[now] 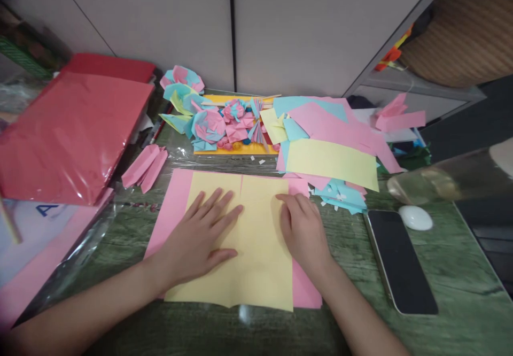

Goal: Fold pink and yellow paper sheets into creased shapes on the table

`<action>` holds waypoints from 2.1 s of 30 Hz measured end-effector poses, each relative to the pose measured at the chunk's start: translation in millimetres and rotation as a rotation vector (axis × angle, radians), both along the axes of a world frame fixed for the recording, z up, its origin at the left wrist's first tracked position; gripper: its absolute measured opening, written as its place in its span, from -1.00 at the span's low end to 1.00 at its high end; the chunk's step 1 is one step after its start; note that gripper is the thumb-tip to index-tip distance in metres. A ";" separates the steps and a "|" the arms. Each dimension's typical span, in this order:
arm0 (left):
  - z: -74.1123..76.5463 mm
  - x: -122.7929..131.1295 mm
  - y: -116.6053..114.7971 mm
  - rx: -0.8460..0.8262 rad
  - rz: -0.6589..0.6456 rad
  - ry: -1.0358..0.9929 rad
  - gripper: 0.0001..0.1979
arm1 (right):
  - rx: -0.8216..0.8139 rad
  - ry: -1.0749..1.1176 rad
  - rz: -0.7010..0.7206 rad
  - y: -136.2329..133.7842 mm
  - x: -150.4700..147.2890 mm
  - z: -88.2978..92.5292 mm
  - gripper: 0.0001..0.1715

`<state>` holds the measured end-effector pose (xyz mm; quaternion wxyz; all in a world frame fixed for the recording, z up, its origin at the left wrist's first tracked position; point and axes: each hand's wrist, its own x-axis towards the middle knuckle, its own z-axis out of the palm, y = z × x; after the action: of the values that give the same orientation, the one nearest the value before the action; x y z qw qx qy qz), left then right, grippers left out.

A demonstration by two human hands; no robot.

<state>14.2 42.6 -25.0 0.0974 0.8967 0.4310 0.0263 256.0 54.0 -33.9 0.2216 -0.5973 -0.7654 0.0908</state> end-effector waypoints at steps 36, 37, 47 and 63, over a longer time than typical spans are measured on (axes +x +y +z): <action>2.9 -3.5 3.0 -0.009 -0.016 -0.036 -0.32 | -0.062 0.078 0.001 -2.7 3.2 4.0 -0.76; 2.6 -3.6 3.1 -0.007 -0.014 -0.035 -0.32 | -0.062 0.081 -0.004 -2.9 3.2 4.2 -0.75; 5.0 -8.2 8.6 0.065 -0.004 -0.013 -0.35 | -0.083 0.096 -0.048 -2.0 4.0 3.4 -0.74; 3.3 -2.5 -1.8 -0.011 -0.038 -0.045 -0.28 | -0.050 0.092 -0.050 -3.0 3.6 2.7 -0.74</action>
<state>11.7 40.8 -21.7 0.1124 0.9033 0.4118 0.0425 259.6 51.0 -31.2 0.2438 -0.6168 -0.7367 0.1317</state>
